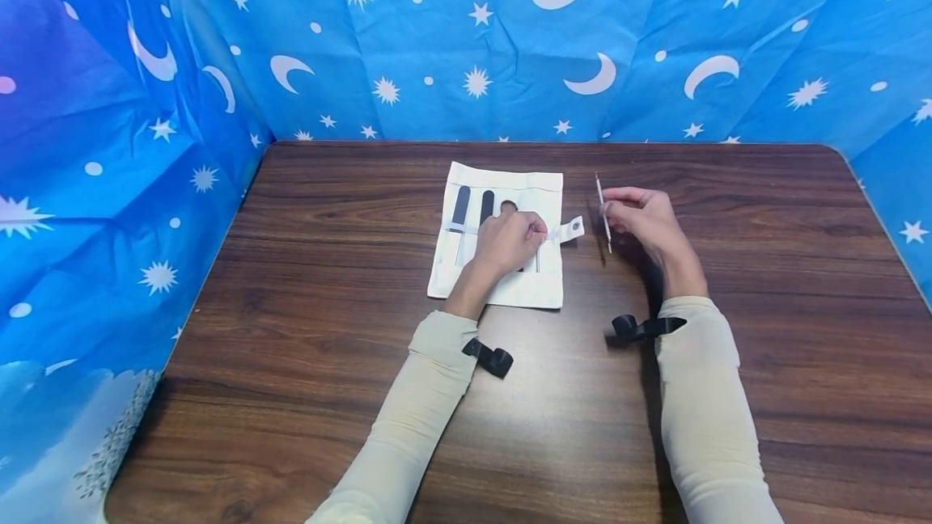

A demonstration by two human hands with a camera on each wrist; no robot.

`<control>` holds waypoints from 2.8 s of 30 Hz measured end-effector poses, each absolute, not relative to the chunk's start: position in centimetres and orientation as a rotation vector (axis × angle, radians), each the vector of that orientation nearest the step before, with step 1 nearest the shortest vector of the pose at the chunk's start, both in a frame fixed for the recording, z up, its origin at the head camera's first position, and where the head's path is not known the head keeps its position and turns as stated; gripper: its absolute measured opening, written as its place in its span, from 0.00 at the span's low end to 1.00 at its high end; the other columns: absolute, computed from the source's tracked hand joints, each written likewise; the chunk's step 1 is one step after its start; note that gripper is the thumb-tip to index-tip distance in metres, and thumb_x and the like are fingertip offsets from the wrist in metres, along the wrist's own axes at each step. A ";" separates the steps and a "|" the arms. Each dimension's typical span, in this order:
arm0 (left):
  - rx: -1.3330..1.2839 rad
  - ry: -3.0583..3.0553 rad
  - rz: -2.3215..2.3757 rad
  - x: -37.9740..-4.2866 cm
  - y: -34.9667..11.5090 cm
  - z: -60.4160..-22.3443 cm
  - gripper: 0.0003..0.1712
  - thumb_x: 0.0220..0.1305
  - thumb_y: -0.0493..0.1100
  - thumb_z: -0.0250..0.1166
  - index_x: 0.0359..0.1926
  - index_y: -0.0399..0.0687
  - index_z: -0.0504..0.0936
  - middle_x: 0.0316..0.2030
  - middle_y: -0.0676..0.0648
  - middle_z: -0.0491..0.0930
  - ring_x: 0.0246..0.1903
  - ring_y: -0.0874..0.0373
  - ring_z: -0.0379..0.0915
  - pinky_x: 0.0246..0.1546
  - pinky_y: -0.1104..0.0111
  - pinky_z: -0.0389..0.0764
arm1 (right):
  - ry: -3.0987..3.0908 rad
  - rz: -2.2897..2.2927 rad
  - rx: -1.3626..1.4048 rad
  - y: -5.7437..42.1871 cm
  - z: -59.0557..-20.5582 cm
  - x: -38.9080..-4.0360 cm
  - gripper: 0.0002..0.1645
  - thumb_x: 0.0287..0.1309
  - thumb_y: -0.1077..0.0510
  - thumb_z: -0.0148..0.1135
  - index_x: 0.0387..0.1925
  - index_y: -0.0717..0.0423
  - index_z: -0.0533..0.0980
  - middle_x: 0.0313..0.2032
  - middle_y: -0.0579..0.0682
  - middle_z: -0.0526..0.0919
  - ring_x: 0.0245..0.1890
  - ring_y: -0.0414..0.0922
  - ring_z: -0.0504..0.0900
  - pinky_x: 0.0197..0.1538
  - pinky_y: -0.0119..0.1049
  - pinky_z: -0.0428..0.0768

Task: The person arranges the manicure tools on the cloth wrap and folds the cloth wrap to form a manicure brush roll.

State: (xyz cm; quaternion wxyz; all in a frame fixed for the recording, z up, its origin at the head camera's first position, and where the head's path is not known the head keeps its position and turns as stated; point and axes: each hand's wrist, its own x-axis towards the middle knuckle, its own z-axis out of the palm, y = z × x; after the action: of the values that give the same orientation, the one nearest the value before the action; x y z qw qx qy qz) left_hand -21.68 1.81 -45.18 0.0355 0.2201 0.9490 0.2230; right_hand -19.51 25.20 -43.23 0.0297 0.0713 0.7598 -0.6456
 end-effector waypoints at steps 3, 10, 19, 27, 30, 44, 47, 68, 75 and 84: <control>0.679 2.921 0.688 -21.7 1.8 -45.1 0.08 0.71 0.49 0.62 0.42 0.59 0.87 0.24 0.59 0.75 0.27 0.63 0.69 0.27 0.71 0.63 | 2.190 -2.150 0.180 24.7 -42.6 -19.9 0.09 0.67 0.64 0.60 0.44 0.53 0.83 0.31 0.37 0.85 0.28 0.34 0.77 0.34 0.24 0.79; 0.674 2.905 0.694 -21.7 1.8 -45.1 0.08 0.72 0.49 0.62 0.42 0.59 0.87 0.26 0.58 0.78 0.28 0.62 0.70 0.28 0.71 0.64 | 2.011 -2.386 0.149 23.1 -41.2 -21.3 0.06 0.68 0.61 0.62 0.34 0.50 0.82 0.34 0.42 0.83 0.29 0.36 0.78 0.36 0.24 0.81; 0.673 2.917 0.681 -21.8 1.8 -45.2 0.07 0.71 0.50 0.62 0.42 0.60 0.87 0.27 0.57 0.78 0.31 0.61 0.72 0.31 0.68 0.69 | 2.051 -2.502 0.160 20.5 -41.8 -23.5 0.06 0.67 0.65 0.62 0.33 0.55 0.80 0.23 0.40 0.85 0.20 0.33 0.81 0.29 0.23 0.81; 0.676 2.908 0.691 -21.7 2.0 -45.2 0.07 0.72 0.50 0.62 0.42 0.59 0.86 0.28 0.56 0.79 0.31 0.60 0.73 0.34 0.66 0.72 | 2.227 -2.190 0.250 20.0 -43.6 -24.2 0.03 0.68 0.63 0.61 0.40 0.61 0.77 0.22 0.36 0.83 0.19 0.31 0.79 0.28 0.22 0.80; 0.667 2.902 0.695 -21.7 1.9 -45.2 0.08 0.72 0.50 0.62 0.42 0.59 0.87 0.27 0.56 0.79 0.31 0.60 0.73 0.34 0.66 0.71 | 2.233 -2.097 0.247 20.0 -43.8 -24.2 0.06 0.69 0.62 0.59 0.42 0.63 0.76 0.23 0.35 0.82 0.20 0.30 0.79 0.28 0.21 0.79; 0.652 2.902 0.699 -21.8 1.9 -45.4 0.07 0.71 0.51 0.63 0.42 0.60 0.86 0.28 0.57 0.81 0.31 0.61 0.74 0.35 0.65 0.72 | 2.234 -1.996 0.275 19.9 -43.3 -24.1 0.08 0.74 0.52 0.55 0.41 0.51 0.77 0.27 0.36 0.79 0.20 0.34 0.77 0.27 0.26 0.76; 0.659 2.904 0.704 -21.8 1.9 -45.4 0.07 0.71 0.50 0.63 0.42 0.59 0.86 0.29 0.57 0.81 0.32 0.61 0.75 0.36 0.65 0.73 | 2.235 -2.032 0.327 19.7 -43.4 -24.3 0.10 0.74 0.53 0.56 0.36 0.50 0.79 0.25 0.37 0.78 0.19 0.33 0.75 0.26 0.24 0.75; 0.654 2.907 0.688 -21.7 1.7 -45.3 0.09 0.73 0.52 0.61 0.44 0.59 0.86 0.28 0.57 0.82 0.29 0.62 0.74 0.32 0.68 0.70 | 2.799 -1.082 -0.007 18.9 -43.3 -21.2 0.16 0.66 0.55 0.56 0.31 0.61 0.82 0.22 0.43 0.73 0.28 0.46 0.68 0.34 0.36 0.64; 0.658 2.905 0.678 -21.7 1.8 -45.2 0.10 0.73 0.53 0.61 0.45 0.59 0.86 0.29 0.57 0.83 0.29 0.62 0.74 0.31 0.69 0.70 | 2.847 -1.055 0.004 18.8 -43.5 -20.8 0.16 0.66 0.54 0.58 0.27 0.60 0.83 0.20 0.42 0.75 0.30 0.47 0.71 0.35 0.36 0.65; 0.651 2.904 0.683 -21.5 2.4 -45.1 0.09 0.73 0.52 0.61 0.46 0.60 0.86 0.30 0.57 0.83 0.30 0.63 0.75 0.33 0.68 0.72 | 2.742 -1.105 0.035 20.0 -42.4 -19.4 0.22 0.71 0.51 0.56 0.53 0.64 0.80 0.42 0.62 0.87 0.28 0.40 0.83 0.34 0.31 0.73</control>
State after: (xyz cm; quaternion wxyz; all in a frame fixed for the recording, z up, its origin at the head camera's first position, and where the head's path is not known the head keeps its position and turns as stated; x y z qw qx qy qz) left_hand -21.45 2.43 -45.09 0.0442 0.2129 0.9501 0.2235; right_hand -19.41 20.03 -42.39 0.0925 0.0117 0.9234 -0.3723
